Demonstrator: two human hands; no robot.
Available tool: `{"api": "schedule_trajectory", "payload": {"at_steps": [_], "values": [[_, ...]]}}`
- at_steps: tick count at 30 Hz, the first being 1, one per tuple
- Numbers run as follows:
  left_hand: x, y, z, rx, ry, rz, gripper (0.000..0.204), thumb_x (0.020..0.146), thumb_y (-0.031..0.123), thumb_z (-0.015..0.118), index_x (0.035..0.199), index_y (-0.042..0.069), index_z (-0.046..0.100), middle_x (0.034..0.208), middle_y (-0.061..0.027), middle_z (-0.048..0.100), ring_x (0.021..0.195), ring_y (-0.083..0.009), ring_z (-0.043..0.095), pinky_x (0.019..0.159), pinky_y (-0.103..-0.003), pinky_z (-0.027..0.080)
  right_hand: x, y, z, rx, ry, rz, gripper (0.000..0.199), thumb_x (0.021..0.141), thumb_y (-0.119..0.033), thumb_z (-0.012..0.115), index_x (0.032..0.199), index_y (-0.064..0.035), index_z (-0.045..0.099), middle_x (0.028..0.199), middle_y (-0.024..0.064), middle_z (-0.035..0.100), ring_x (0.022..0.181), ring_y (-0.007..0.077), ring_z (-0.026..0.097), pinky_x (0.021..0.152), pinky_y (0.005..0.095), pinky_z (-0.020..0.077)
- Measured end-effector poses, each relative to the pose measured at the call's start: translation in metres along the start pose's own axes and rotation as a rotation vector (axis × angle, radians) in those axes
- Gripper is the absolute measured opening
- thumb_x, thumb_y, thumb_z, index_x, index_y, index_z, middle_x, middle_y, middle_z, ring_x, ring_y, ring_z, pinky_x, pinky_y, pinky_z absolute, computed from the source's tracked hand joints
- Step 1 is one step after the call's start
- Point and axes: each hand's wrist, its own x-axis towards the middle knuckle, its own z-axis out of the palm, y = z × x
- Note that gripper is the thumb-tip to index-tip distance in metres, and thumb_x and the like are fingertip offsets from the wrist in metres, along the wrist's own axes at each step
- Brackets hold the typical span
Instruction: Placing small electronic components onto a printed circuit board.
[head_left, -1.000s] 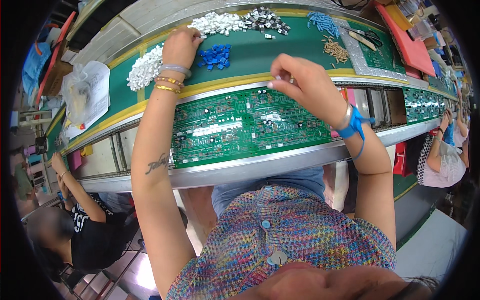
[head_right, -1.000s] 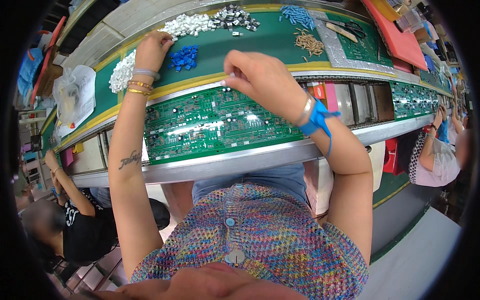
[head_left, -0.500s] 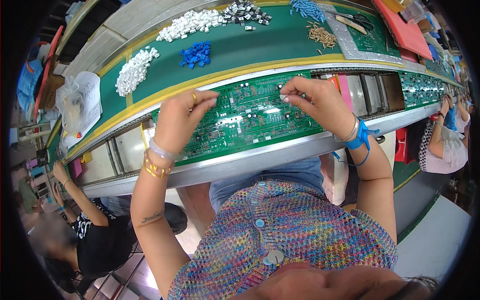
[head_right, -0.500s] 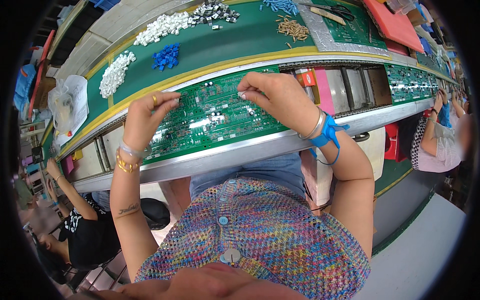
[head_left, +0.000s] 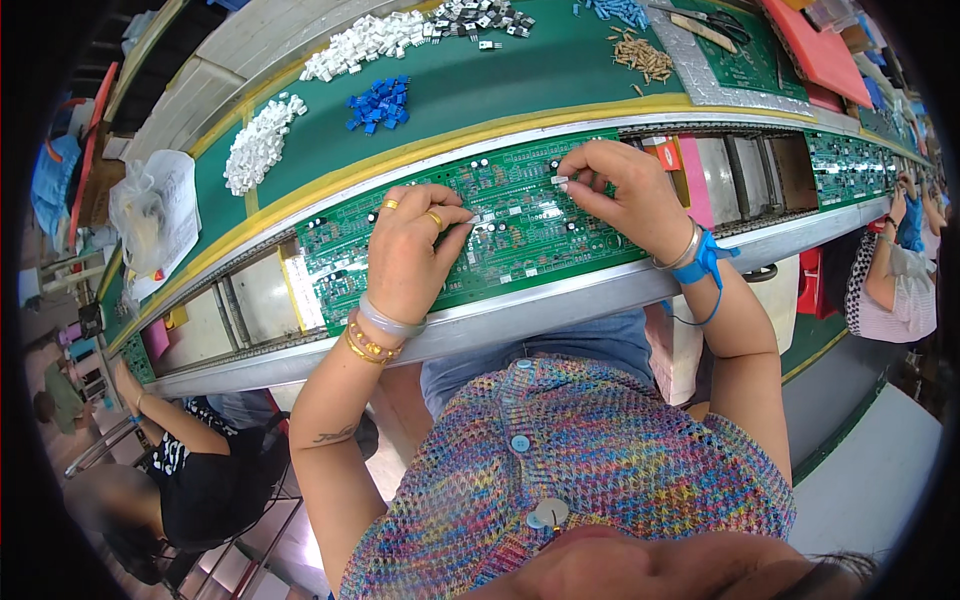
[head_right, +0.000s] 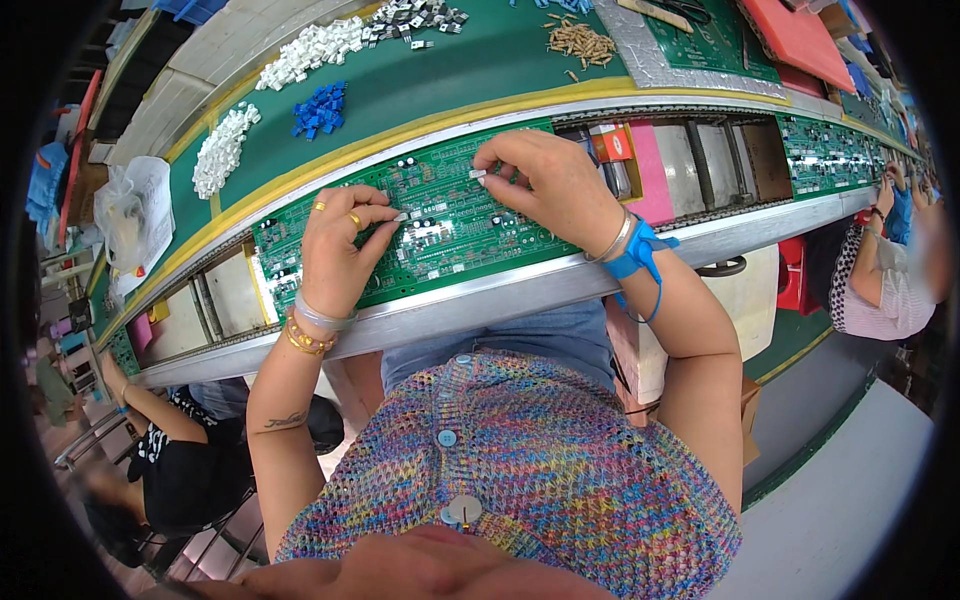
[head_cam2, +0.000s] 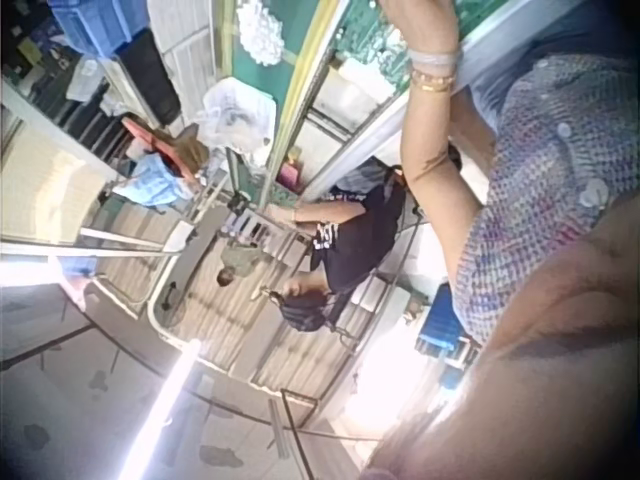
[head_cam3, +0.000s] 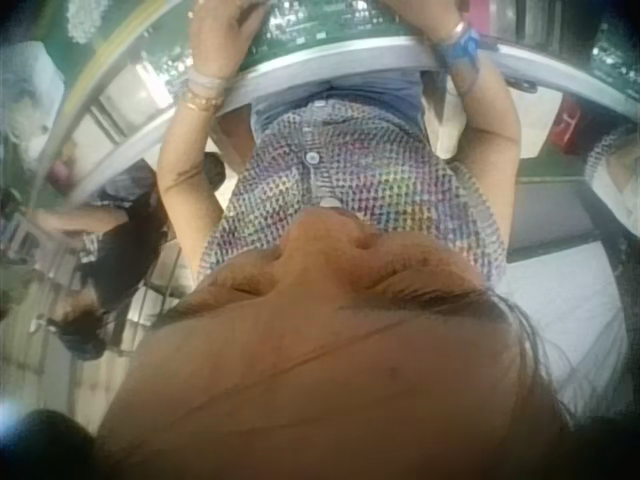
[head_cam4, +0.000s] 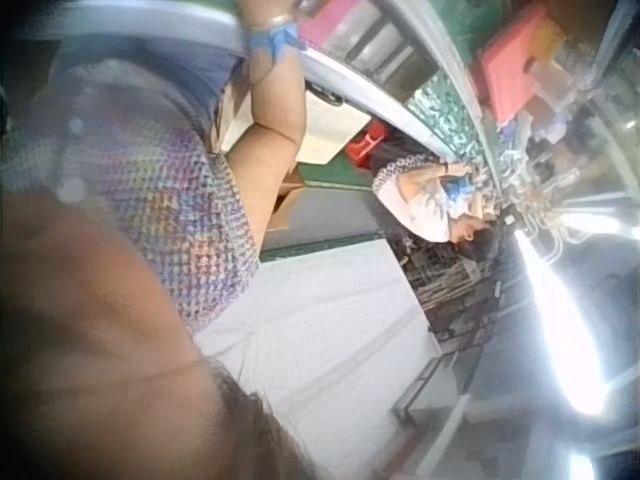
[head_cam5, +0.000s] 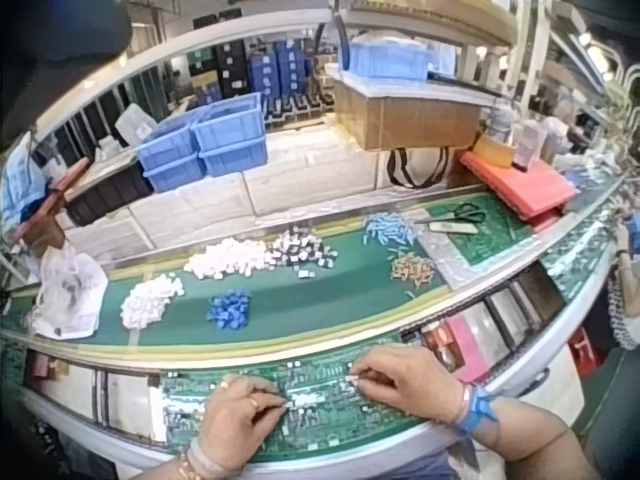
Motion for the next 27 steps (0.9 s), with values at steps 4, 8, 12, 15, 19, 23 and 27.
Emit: {"api": "schedule_trajectory", "payload": {"at_steps": [4, 8, 12, 15, 19, 23, 27], "values": [[0.0, -0.001, 0.004, 0.007, 0.0, 0.005, 0.012, 0.066, 0.004, 0.072, 0.076, 0.005, 0.067, 0.084, -0.0037, 0.06, 0.082, -0.0244, 0.054, 0.071, -0.033, 0.045, -0.001, -0.002, -0.001, -0.009, -0.033, 0.062, 0.016, 0.077, -0.008, 0.067, 0.091, -0.0077, 0.061, 0.08, 0.0062, 0.061, 0.067, 0.0167, 0.062, 0.057, 0.0281, 0.0495], [0.0, -0.001, 0.006, 0.041, 0.033, 0.041, 0.012, 0.066, 0.003, 0.072, 0.076, 0.005, 0.066, 0.083, -0.0032, 0.059, 0.082, -0.0238, 0.053, 0.069, -0.033, 0.046, -0.001, -0.006, -0.001, -0.009, -0.032, 0.053, 0.015, 0.076, -0.005, 0.067, 0.09, -0.0061, 0.062, 0.079, 0.0056, 0.061, 0.066, 0.0156, 0.06, 0.058, 0.0272, 0.0489], [-0.001, 0.001, 0.005, 0.061, 0.043, 0.074, 0.013, 0.066, 0.003, 0.072, 0.076, 0.006, 0.066, 0.082, -0.0027, 0.058, 0.081, -0.0233, 0.053, 0.069, -0.032, 0.046, 0.0, -0.003, 0.002, -0.209, 0.046, -0.237, 0.015, 0.071, -0.003, 0.069, 0.083, -0.0057, 0.06, 0.084, 0.0048, 0.061, 0.077, 0.0209, 0.058, 0.068, 0.0306, 0.0493], [-0.003, 0.002, 0.005, 0.079, 0.035, 0.094, 0.013, 0.065, 0.003, 0.072, 0.077, 0.006, 0.066, 0.082, -0.0022, 0.058, 0.081, -0.0231, 0.053, 0.069, -0.032, 0.046, -0.003, -0.008, 0.001, -0.273, -0.017, -0.22, 0.016, 0.068, -0.004, 0.07, 0.079, -0.0062, 0.058, 0.089, 0.0048, 0.059, 0.086, 0.025, 0.056, 0.074, 0.0344, 0.048], [-0.001, 0.002, 0.007, 0.102, 0.054, 0.125, 0.014, 0.065, 0.001, 0.072, 0.077, 0.006, 0.065, 0.083, -0.0033, 0.058, 0.08, -0.0232, 0.054, 0.067, -0.032, 0.046, -0.001, -0.008, 0.004, -0.308, -0.035, -0.264, 0.017, 0.067, -0.004, 0.071, 0.078, -0.0059, 0.058, 0.092, 0.0046, 0.057, 0.088, 0.0241, 0.055, 0.074, 0.0342, 0.0475], [-0.001, 0.004, 0.006, 0.108, 0.054, 0.145, 0.015, 0.065, 0.001, 0.073, 0.078, 0.005, 0.066, 0.083, -0.0044, 0.059, 0.079, -0.0234, 0.054, 0.066, -0.032, 0.046, 0.0, -0.01, 0.007, -0.347, -0.058, -0.298, 0.016, 0.067, -0.005, 0.07, 0.077, -0.0053, 0.058, 0.092, 0.0045, 0.056, 0.088, 0.0238, 0.054, 0.076, 0.0339, 0.0466], [-0.002, 0.002, 0.006, 0.09, 0.047, 0.116, 0.014, 0.065, 0.001, 0.073, 0.077, 0.005, 0.066, 0.083, -0.0044, 0.059, 0.079, -0.0235, 0.054, 0.066, -0.032, 0.045, 0.002, -0.007, 0.01, -0.369, -0.079, -0.309, 0.014, 0.068, -0.006, 0.069, 0.077, -0.0052, 0.059, 0.092, 0.0043, 0.055, 0.088, 0.0232, 0.053, 0.077, 0.0334, 0.0459]]}}
